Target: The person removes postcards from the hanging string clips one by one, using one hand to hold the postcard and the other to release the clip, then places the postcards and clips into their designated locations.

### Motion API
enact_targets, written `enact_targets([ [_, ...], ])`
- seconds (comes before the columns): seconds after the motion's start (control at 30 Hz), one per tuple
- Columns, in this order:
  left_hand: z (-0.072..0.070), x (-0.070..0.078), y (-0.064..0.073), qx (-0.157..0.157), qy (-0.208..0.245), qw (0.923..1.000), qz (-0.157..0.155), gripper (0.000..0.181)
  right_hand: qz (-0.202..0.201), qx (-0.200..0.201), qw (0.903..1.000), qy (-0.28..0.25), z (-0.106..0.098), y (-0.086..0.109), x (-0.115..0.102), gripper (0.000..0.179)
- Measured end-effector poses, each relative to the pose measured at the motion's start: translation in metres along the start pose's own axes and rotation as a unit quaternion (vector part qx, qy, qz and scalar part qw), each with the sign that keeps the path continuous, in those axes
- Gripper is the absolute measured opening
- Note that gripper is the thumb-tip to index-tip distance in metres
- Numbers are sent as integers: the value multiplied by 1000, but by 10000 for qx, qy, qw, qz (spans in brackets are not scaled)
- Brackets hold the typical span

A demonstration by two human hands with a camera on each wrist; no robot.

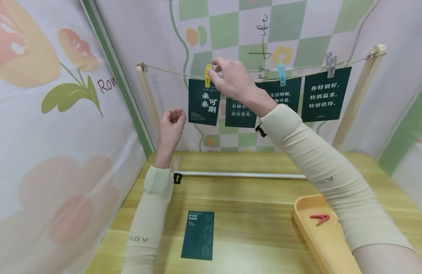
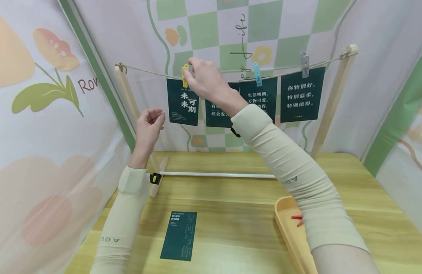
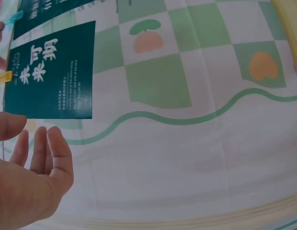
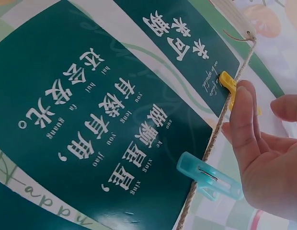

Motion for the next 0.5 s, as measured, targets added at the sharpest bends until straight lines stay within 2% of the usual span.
enact_targets([
  [0.2, 7, -1, -8, -148, -106, 9998, -115, 29, 450, -243, 9985, -183, 4, -5, 6, 52],
  [0.33, 16, -9, -9, -502, -291, 9978, -320, 40, 676, -284, 9970, -256, 5, -7, 8, 55],
  [0.4, 20, -11, -8, -646, -383, 9965, -368, 44, 713, -243, 9969, -233, 4, -8, 9, 54],
  [0.5, 22, -14, -8, -661, -429, 9962, -382, 46, 682, -284, 9970, -245, 7, -9, 9, 53],
])
Point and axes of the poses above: each hand's wrist, its own y-axis away from the middle knuckle, its own z-axis out of the palm, x = y × z, the point moved 10 cm from there along -y, towards the middle knuckle, and after that the axes turned 9 degrees about -y, right-handed, at the moved point
